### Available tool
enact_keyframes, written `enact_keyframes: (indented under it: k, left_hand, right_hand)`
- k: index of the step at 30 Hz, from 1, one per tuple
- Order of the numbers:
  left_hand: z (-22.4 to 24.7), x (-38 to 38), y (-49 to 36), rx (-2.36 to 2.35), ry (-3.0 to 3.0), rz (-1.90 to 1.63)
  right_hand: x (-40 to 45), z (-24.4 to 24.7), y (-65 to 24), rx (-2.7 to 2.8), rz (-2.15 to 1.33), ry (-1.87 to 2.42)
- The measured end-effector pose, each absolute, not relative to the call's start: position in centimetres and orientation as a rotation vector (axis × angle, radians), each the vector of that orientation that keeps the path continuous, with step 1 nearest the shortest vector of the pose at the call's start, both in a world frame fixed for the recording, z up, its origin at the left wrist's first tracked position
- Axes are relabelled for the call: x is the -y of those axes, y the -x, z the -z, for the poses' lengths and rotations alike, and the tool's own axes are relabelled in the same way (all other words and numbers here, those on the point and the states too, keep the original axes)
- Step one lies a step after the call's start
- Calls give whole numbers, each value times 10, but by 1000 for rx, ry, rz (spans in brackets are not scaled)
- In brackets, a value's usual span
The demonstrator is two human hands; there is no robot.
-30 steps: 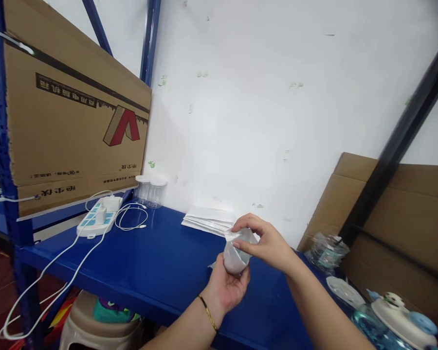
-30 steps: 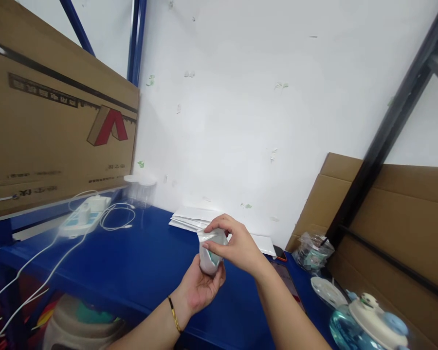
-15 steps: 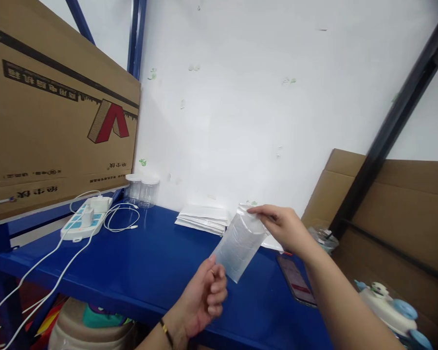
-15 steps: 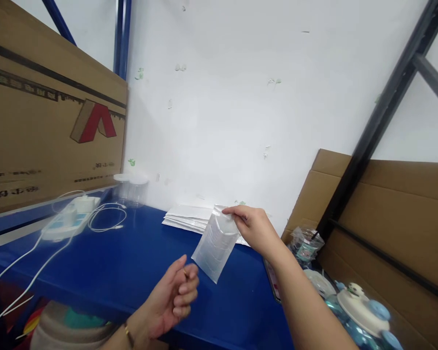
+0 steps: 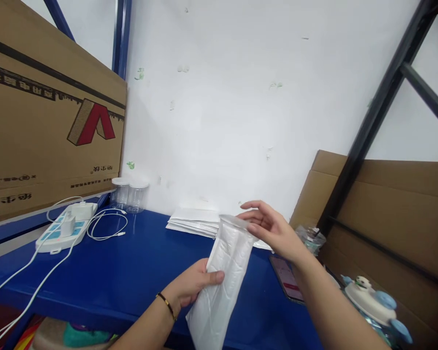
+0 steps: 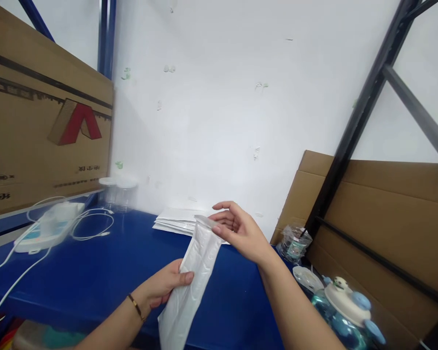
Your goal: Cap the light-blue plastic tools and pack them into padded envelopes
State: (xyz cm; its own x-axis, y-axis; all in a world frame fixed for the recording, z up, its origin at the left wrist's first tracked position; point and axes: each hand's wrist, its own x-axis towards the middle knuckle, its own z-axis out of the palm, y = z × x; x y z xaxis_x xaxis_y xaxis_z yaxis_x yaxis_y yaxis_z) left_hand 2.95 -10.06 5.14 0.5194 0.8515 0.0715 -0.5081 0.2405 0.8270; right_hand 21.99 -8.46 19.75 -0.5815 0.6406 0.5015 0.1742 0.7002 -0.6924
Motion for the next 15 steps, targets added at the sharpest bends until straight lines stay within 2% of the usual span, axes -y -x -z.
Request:
enact_keyframes:
  k: [2, 7, 11, 15]
  left_hand:
    - [-46, 102, -23, -407, -873, -844]
    - [-33, 110, -17, -365, -792, -607]
    - [-29, 120, -18, -361, -692, -383]
    - [-33, 125, -11, -382, -466, -476]
  right_hand:
    - [89, -187, -229, 2173, -872, 509]
    - [107, -151, -242, 2292, -711, 601]
    - [116, -123, -242, 2352, -729, 638]
    - [93, -102, -252, 2177, -771, 799]
